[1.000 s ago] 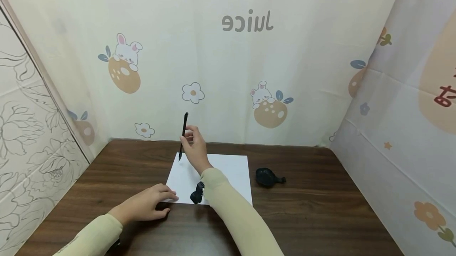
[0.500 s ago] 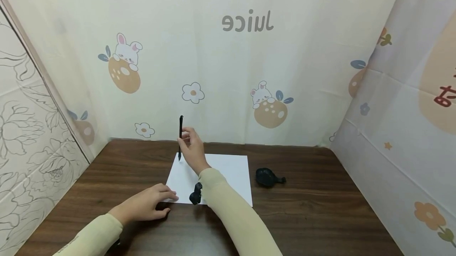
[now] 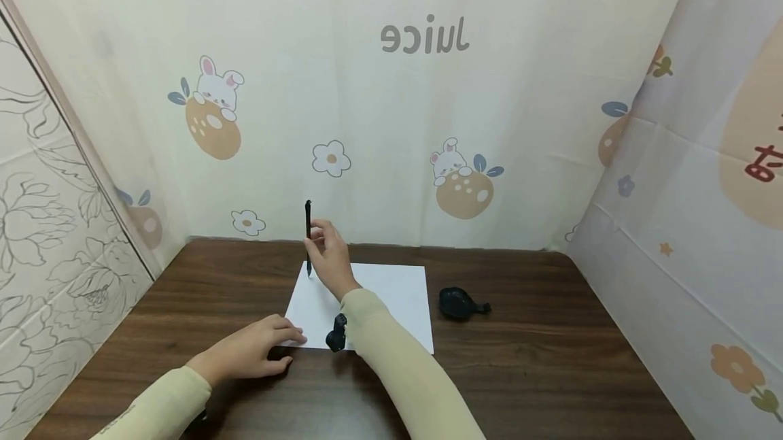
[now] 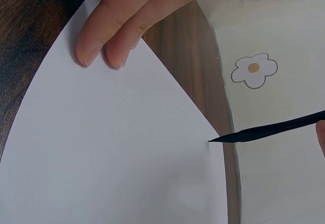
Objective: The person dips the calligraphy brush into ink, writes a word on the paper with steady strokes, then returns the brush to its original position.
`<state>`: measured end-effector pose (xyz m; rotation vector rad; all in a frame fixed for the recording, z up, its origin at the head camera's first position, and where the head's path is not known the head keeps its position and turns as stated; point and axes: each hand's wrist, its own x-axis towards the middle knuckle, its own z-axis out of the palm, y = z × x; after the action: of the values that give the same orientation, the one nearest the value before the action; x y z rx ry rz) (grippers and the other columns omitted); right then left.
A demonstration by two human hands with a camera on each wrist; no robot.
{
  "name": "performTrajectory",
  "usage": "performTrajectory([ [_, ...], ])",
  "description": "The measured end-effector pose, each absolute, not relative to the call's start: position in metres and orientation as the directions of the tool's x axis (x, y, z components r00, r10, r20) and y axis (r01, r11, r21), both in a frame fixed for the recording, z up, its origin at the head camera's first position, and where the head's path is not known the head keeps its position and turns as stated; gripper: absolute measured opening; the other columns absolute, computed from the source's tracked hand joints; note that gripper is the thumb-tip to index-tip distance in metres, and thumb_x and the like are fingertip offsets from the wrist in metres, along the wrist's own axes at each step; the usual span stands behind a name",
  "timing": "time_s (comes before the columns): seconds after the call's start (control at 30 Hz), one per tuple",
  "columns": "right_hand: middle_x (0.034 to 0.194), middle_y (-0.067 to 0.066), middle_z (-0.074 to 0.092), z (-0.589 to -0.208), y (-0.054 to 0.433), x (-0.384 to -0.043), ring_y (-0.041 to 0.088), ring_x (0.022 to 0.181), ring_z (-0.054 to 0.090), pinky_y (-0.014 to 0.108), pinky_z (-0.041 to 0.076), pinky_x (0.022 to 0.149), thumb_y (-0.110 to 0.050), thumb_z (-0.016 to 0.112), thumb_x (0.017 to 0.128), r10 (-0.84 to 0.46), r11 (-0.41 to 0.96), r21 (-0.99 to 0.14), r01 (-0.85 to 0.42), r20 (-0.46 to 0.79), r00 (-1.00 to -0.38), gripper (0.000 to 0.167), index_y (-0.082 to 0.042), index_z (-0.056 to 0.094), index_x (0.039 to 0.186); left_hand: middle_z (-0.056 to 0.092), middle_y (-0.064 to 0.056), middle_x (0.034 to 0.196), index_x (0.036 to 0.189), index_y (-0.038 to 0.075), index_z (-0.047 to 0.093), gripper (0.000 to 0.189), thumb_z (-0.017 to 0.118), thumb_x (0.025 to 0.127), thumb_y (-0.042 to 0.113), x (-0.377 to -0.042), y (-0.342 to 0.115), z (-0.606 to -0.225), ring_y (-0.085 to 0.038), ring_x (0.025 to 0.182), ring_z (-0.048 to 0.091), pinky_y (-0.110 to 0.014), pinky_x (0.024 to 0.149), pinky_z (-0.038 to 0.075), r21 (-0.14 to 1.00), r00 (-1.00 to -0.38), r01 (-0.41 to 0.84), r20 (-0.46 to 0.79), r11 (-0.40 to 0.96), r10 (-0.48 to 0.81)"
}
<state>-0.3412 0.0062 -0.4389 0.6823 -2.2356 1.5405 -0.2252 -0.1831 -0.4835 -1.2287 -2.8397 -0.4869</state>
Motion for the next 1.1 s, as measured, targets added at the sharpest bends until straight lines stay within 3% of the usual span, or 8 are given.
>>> performTrajectory([
  [0.27, 0.108, -0.001, 0.062, -0.4382, 0.0065, -0.3399, 0.015, 0.102, 0.062, 0.028, 0.055, 0.084, -0.019, 0.061, 0.101, -0.193, 0.306, -0.779, -0.547, 0.512, -0.837, 0.034, -0.023, 0.049, 0.133, 0.065, 0.004, 0.115, 0.119, 0.017, 0.072, 0.031, 0.073, 0.089, 0.023, -0.2249, -0.1831, -0.4834, -0.013, 0.103, 0.058, -0.035, 0.091, 0.052, 0.284, -0.703, 0.701, 0.119, 0.654, 0.702],
  [1.1, 0.108, 0.0, 0.062, -0.441, 0.0066, -0.3374, 0.015, 0.102, 0.062, 0.03, 0.054, 0.087, -0.02, 0.061, 0.101, -0.202, 0.317, -0.787, -0.529, 0.489, -0.849, 0.037, -0.025, 0.048, 0.135, 0.065, 0.004, 0.115, 0.118, 0.017, 0.072, 0.031, 0.073, 0.088, 0.023, -0.2267, -0.1838, -0.4866, -0.013, 0.103, 0.058, -0.034, 0.09, 0.052, 0.26, -0.681, 0.727, 0.146, 0.636, 0.718],
])
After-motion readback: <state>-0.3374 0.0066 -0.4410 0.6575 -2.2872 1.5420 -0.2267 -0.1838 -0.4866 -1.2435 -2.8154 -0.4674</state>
